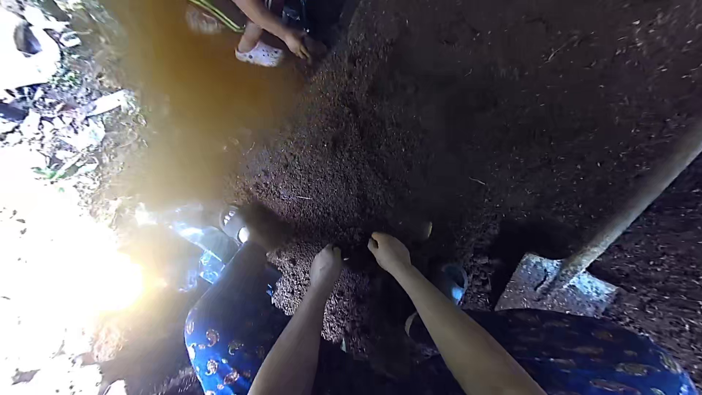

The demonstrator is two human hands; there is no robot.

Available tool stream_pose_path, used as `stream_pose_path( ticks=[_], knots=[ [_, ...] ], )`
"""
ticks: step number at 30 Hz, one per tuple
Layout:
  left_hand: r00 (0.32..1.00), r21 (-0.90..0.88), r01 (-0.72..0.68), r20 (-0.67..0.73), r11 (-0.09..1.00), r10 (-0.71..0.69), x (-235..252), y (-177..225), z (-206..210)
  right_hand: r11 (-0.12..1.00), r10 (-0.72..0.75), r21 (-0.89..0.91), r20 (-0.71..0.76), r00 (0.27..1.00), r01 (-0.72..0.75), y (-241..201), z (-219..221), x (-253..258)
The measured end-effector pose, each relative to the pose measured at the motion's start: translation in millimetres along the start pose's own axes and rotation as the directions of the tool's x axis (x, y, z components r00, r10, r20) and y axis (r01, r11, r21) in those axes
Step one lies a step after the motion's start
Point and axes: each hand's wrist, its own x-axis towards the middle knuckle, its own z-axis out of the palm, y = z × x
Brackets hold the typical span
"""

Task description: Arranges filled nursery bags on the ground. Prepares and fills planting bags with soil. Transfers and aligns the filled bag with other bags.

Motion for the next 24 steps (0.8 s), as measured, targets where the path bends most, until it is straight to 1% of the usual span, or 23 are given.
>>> stream_pose_path(
  ticks=[2, 3, 4, 6, 7, 8, 9, 11, 12, 13, 14, 16, 18, 21, 22, 24],
  knots=[
    [1.0, -0.019, 0.005, -0.002, 1.0, -0.005, -10.0, -1.2, 1.5, 1.0, -0.013, -0.005, -0.051, 0.999, 0.013, 0.4, 7.0, -12.9],
    [1.0, -0.003, 0.011, 0.018, 1.0, -0.011, -7.6, -3.2, 3.8, 1.0, -0.013, -0.01, -0.062, 0.998, 0.012, 2.7, 14.9, -12.4],
    [0.998, 0.032, 0.024, 0.062, 0.999, -0.026, -2.4, -6.4, 5.7, 1.0, -0.006, -0.026, -0.046, 0.999, 0.005, 5.9, 23.6, -8.7],
    [0.99, 0.082, 0.036, 0.137, 0.996, -0.047, 8.4, -14.9, 9.5, 0.997, 0.055, -0.049, 0.037, 0.998, -0.053, 13.4, 34.0, -1.2],
    [0.988, 0.08, 0.038, 0.147, 0.996, -0.05, 11.2, -16.3, 8.6, 0.996, 0.075, -0.041, 0.048, 0.996, -0.073, 14.1, 31.9, -0.7],
    [0.988, 0.062, 0.038, 0.144, 0.997, -0.047, 11.8, -16.5, 6.8, 0.997, 0.071, -0.032, 0.02, 0.997, -0.07, 12.7, 27.8, -3.4],
    [0.99, 0.023, 0.046, 0.13, 0.999, -0.049, 11.1, -17.1, 5.6, 0.999, 0.039, -0.025, -0.035, 0.999, -0.04, 11.3, 25.3, -8.2],
    [0.998, -0.099, 0.059, 0.036, 0.993, -0.056, 11.6, -18.3, 5.6, 0.995, -0.097, -0.039, -0.146, 0.985, 0.092, 11.2, 29.8, -14.1],
    [0.999, -0.161, 0.034, -0.022, 0.986, -0.038, 15.0, -17.5, 4.4, 0.983, -0.178, -0.073, -0.133, 0.975, 0.169, 10.8, 34.8, -13.8],
    [0.999, -0.203, -0.02, -0.054, 0.979, 0.009, 20.9, -16.8, 2.2, 0.967, -0.234, -0.118, -0.065, 0.97, 0.226, 8.9, 39.5, -13.5],
    [0.995, -0.212, -0.094, -0.061, 0.973, 0.083, 28.6, -17.2, 0.5, 0.949, -0.257, -0.18, 0.023, 0.966, 0.257, 6.2, 44.9, -14.3],
    [0.974, -0.15, -0.227, -0.032, 0.962, 0.225, 41.5, -18.5, -1.9, 0.91, -0.243, -0.305, 0.153, 0.958, 0.28, 1.2, 54.3, -19.8],
    [0.952, -0.073, -0.305, -0.02, 0.95, 0.304, 45.7, -18.5, -2.1, 0.883, -0.214, -0.374, 0.215, 0.953, 0.283, -5.1, 56.5, -25.8],
    [0.946, 0.074, -0.321, -0.02, 0.944, 0.323, 46.3, -16.1, 1.3, 0.869, -0.173, -0.414, 0.259, 0.95, 0.271, -15.2, 49.9, -25.3],
    [0.949, 0.119, -0.309, -0.019, 0.943, 0.314, 44.6, -13.0, 0.2, 0.868, -0.17, -0.413, 0.274, 0.947, 0.275, -18.0, 44.3, -22.9],
    [0.953, 0.151, -0.299, 0.0, 0.942, 0.303, 39.5, -8.0, -5.8, 0.883, -0.19, -0.367, 0.288, 0.939, 0.292, -18.9, 33.6, -18.3]
  ],
)
